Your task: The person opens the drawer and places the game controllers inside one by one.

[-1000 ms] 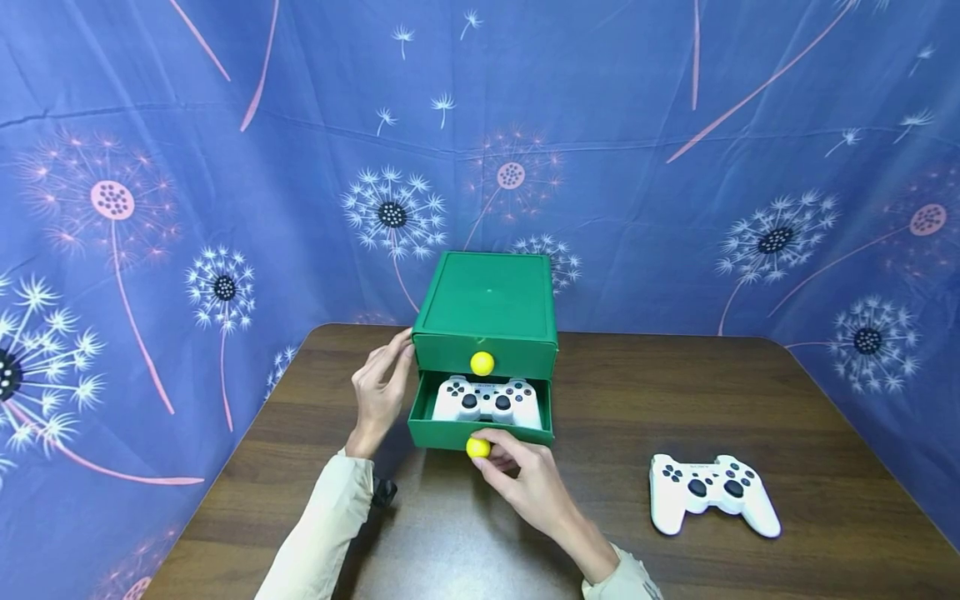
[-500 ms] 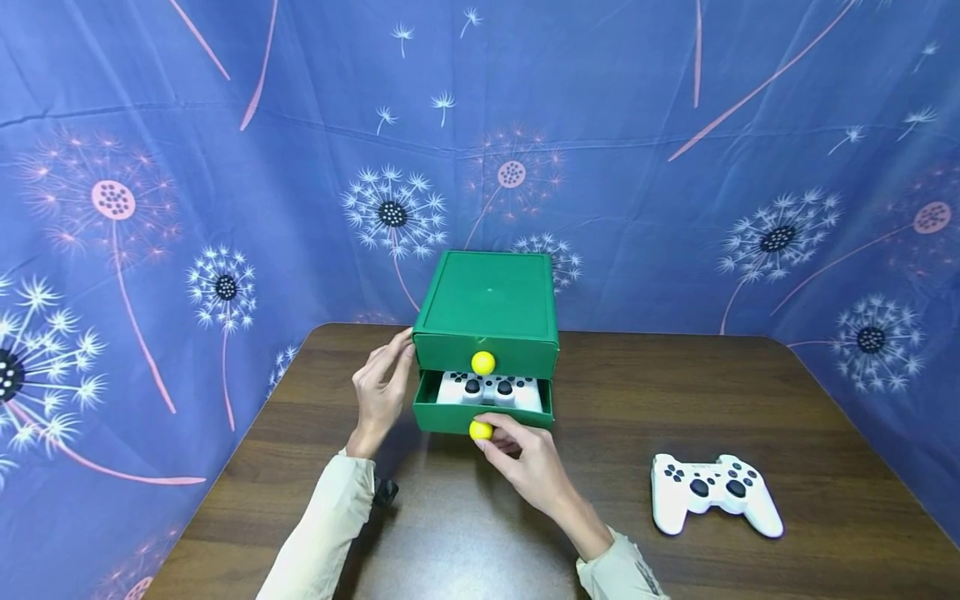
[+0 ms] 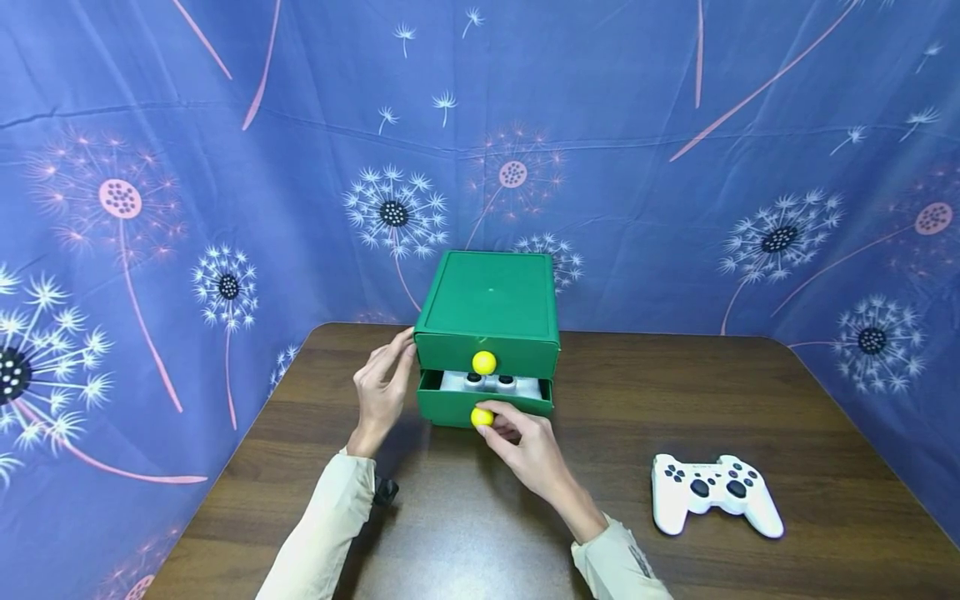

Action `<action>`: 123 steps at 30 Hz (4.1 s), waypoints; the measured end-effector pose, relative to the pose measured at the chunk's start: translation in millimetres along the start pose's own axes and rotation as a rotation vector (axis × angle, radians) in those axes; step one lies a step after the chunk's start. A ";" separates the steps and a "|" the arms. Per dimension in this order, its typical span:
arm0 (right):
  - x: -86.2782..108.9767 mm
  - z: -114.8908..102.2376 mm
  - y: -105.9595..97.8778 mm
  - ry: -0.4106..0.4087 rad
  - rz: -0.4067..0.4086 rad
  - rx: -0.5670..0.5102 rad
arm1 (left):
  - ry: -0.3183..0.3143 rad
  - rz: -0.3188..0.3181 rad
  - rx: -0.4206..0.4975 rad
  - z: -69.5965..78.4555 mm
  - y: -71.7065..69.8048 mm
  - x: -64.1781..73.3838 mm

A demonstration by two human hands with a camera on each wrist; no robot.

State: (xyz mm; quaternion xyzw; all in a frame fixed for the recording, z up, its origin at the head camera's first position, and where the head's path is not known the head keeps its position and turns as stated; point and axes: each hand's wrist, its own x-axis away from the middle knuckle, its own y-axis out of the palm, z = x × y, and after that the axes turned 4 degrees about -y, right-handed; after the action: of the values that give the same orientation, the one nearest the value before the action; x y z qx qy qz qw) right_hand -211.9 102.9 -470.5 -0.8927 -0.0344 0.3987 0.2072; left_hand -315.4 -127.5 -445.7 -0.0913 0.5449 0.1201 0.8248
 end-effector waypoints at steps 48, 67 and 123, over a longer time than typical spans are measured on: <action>-18.4 20.0 0.7 0.079 0.029 0.013 | 0.007 0.008 0.004 -3.3 0.6 1.1; -18.3 21.0 2.5 0.127 0.050 -0.013 | 0.005 0.008 -0.008 -3.7 0.4 1.6; -7.2 36.3 -3.7 0.242 -0.375 0.109 | 0.002 -0.006 -0.018 -2.6 -1.0 0.7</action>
State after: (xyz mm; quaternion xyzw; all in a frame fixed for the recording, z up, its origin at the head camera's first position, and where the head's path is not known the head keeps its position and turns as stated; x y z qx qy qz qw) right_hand -242.8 117.1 -485.6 -0.8995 -0.1528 0.2443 0.3284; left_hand -317.1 -129.1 -447.3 -0.1006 0.5441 0.1222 0.8239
